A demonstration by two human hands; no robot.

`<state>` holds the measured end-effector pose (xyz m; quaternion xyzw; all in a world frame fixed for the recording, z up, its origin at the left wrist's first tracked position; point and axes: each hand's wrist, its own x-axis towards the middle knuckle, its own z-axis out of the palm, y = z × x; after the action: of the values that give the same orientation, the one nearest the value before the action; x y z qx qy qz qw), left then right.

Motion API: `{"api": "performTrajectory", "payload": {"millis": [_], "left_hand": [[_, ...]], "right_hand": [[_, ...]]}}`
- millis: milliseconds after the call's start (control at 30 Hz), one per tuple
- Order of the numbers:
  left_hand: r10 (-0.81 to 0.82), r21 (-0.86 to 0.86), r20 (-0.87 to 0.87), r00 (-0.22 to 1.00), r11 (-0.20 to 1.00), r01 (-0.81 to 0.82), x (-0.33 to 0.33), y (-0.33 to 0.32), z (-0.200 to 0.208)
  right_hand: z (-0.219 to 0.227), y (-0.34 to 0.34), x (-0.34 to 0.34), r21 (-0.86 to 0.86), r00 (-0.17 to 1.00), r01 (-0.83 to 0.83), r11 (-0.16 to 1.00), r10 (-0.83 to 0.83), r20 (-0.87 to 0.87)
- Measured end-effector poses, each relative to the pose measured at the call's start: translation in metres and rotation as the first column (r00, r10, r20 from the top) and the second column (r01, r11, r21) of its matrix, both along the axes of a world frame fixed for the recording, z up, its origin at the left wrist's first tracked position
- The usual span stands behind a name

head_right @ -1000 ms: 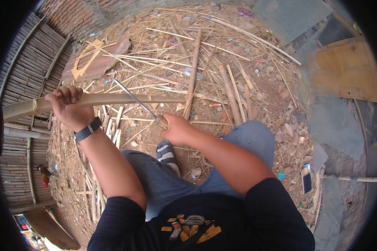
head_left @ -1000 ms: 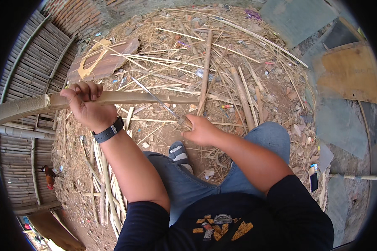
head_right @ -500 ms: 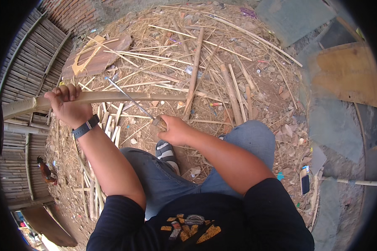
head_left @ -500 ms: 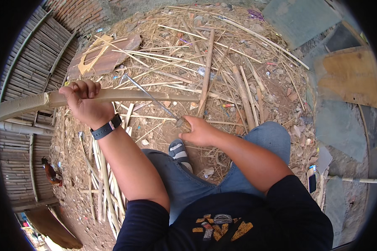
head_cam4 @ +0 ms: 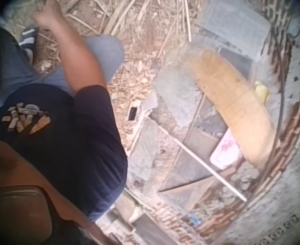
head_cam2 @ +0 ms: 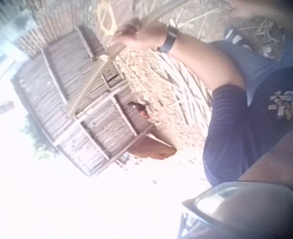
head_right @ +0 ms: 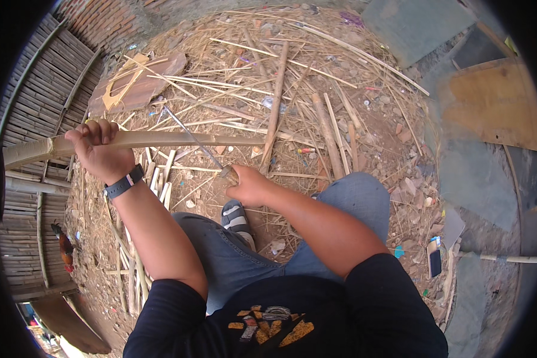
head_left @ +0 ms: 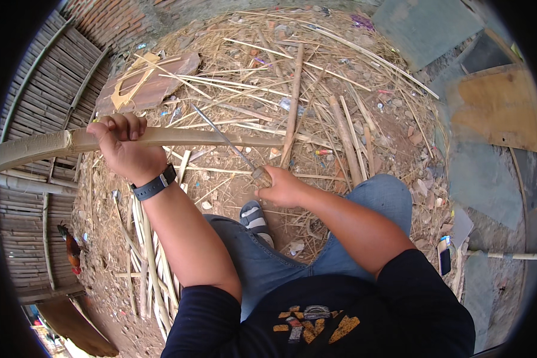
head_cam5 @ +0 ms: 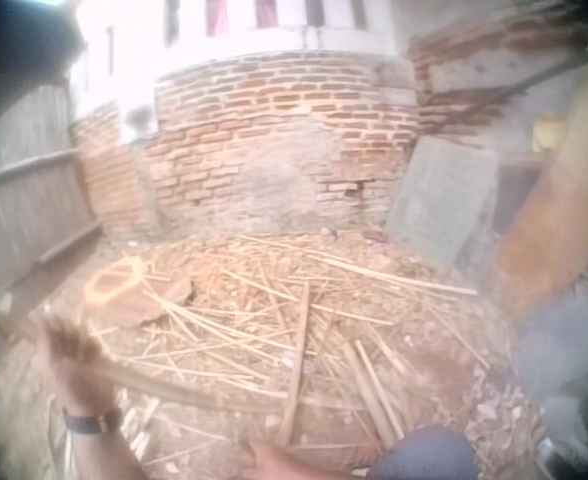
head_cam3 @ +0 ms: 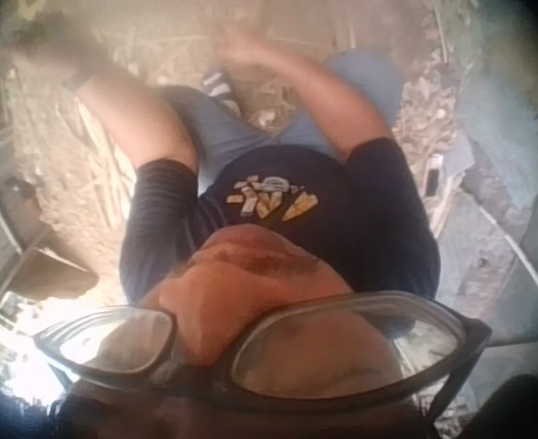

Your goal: The person sits on the ground and uses a knife to shave the surface of a long bamboo stick. They hold the stick with one hand and scrape the blade along its length to remove the outer layer. The person occasionally pauses to inspect the stick or check their wristwatch.

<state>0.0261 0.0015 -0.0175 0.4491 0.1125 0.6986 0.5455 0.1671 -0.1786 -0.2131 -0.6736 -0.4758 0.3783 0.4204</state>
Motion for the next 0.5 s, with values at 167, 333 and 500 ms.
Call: {"api": "performTrajectory", "payload": {"millis": [167, 333, 500], "left_hand": [[0.048, -0.024, -0.007, 0.999, 0.999, -0.048, -0.01, 0.004, 0.0], [0.015, -0.022, 0.015, 1.0, 1.0, -0.014, -0.008, 0.004, -0.001], [0.053, -0.033, 0.008, 0.999, 0.998, -0.053, -0.001, 0.0, 0.002]], "right_hand": [[0.017, 0.008, 0.006, -0.211, 0.996, -0.035, 0.977, 0.05, 0.067], [0.007, 0.006, 0.005, -0.147, 0.998, -0.059, 0.987, 0.056, -0.024], [0.002, 0.004, 0.001, -0.087, 0.999, -0.006, 0.996, 0.009, 0.035]]}}
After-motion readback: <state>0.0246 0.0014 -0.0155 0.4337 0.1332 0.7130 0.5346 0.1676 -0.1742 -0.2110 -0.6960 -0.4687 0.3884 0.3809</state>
